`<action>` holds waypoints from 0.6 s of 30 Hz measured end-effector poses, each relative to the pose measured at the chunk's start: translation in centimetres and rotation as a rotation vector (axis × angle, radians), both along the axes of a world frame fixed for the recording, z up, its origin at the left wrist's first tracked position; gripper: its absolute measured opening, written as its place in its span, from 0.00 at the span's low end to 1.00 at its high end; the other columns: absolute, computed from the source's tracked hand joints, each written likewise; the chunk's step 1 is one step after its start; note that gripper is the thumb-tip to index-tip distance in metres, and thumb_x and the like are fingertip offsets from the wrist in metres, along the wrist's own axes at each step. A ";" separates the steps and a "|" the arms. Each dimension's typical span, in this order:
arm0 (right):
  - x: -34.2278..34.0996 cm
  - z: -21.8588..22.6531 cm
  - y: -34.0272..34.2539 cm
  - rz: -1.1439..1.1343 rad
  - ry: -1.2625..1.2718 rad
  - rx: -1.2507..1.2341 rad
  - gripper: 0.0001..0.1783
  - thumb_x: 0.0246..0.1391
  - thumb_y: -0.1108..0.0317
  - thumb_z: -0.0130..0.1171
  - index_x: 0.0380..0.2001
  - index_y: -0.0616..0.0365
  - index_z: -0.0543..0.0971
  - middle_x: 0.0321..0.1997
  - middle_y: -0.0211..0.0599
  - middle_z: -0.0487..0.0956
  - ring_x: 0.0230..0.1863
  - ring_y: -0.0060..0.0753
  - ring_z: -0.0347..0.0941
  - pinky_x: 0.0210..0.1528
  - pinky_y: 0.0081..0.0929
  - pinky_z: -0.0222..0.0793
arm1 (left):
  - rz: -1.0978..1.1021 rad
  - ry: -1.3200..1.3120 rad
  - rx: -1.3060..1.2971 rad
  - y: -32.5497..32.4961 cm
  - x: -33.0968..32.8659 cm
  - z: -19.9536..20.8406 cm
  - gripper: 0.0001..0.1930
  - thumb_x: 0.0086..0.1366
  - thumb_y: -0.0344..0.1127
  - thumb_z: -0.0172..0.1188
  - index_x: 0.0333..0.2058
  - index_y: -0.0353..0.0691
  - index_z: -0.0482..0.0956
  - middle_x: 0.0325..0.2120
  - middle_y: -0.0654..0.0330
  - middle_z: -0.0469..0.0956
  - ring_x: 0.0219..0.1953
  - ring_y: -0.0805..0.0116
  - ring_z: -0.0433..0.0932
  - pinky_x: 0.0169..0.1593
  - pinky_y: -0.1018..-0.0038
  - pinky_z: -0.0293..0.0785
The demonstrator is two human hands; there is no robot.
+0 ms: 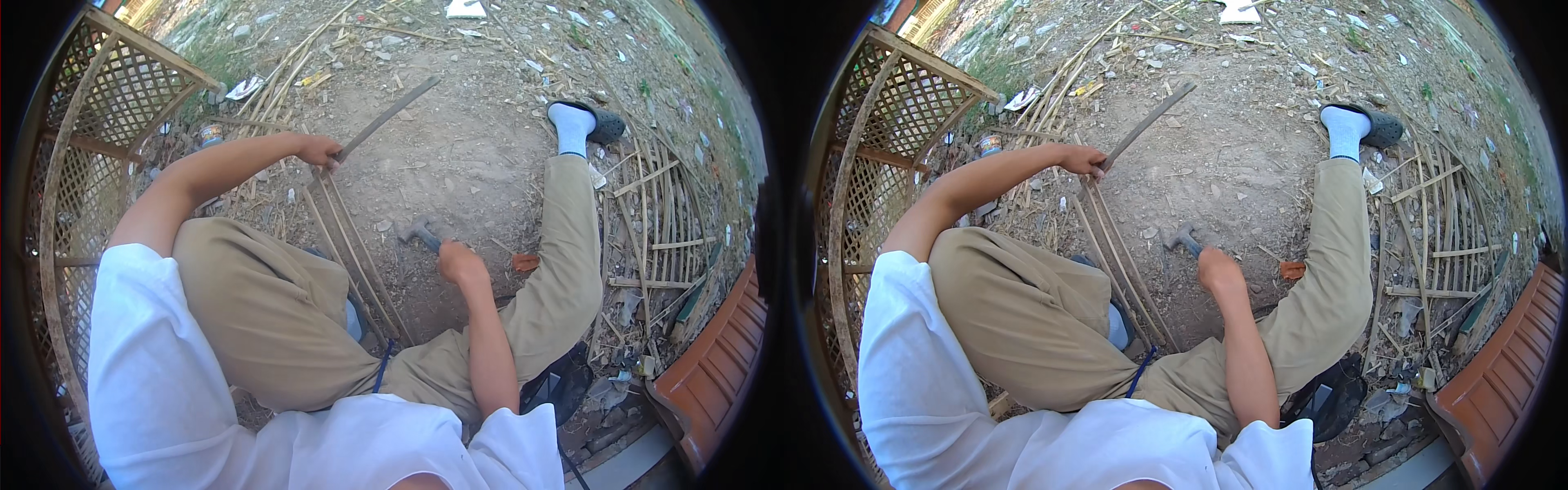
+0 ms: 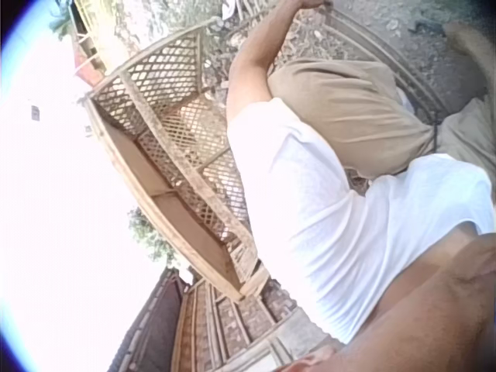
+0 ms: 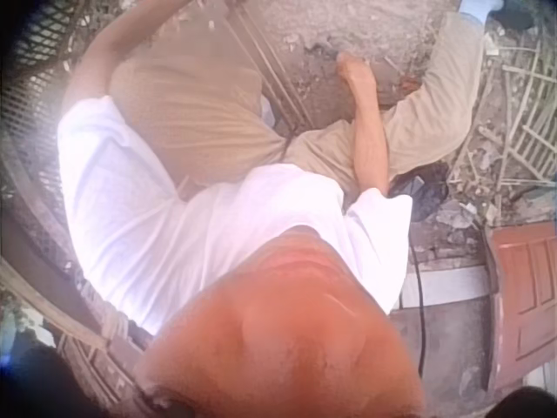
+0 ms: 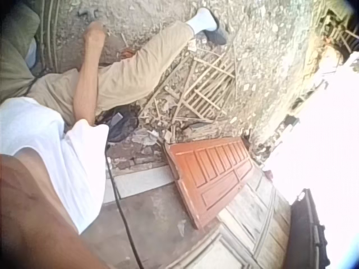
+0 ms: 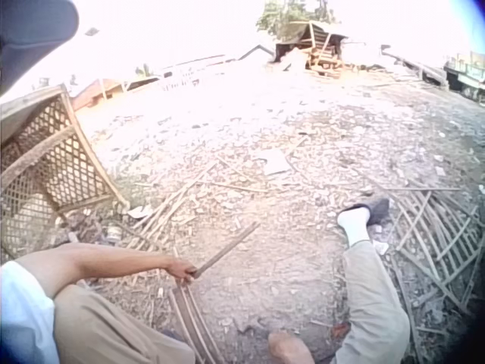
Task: The person sits on the ground and uses a hammer to split thin bamboo strips, then uses a large knife to strip and thin the individual bamboo pieces while holding them by hand.
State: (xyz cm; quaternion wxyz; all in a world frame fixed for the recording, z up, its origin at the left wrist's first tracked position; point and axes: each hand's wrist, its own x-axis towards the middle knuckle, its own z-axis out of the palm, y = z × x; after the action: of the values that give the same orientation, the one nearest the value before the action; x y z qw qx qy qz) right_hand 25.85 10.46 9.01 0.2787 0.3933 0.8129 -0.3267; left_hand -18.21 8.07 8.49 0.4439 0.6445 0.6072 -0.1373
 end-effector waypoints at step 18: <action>0.5 -1.6 0.2 0.075 -0.002 0.016 0.18 0.64 0.70 0.52 0.53 0.70 0.75 0.52 0.63 0.82 0.56 0.64 0.80 0.57 0.54 0.77 | -0.141 0.093 0.182 4.9 3.8 0.4 0.16 0.73 0.39 0.59 0.47 0.32 0.69 0.38 0.41 0.80 0.47 0.38 0.79 0.50 0.47 0.71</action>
State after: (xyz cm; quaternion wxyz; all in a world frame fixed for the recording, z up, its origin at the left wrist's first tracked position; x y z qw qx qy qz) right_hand 26.37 10.70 7.46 0.2886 0.3651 0.8294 -0.3091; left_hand -14.44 12.94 8.89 0.3444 0.7163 0.5900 -0.1422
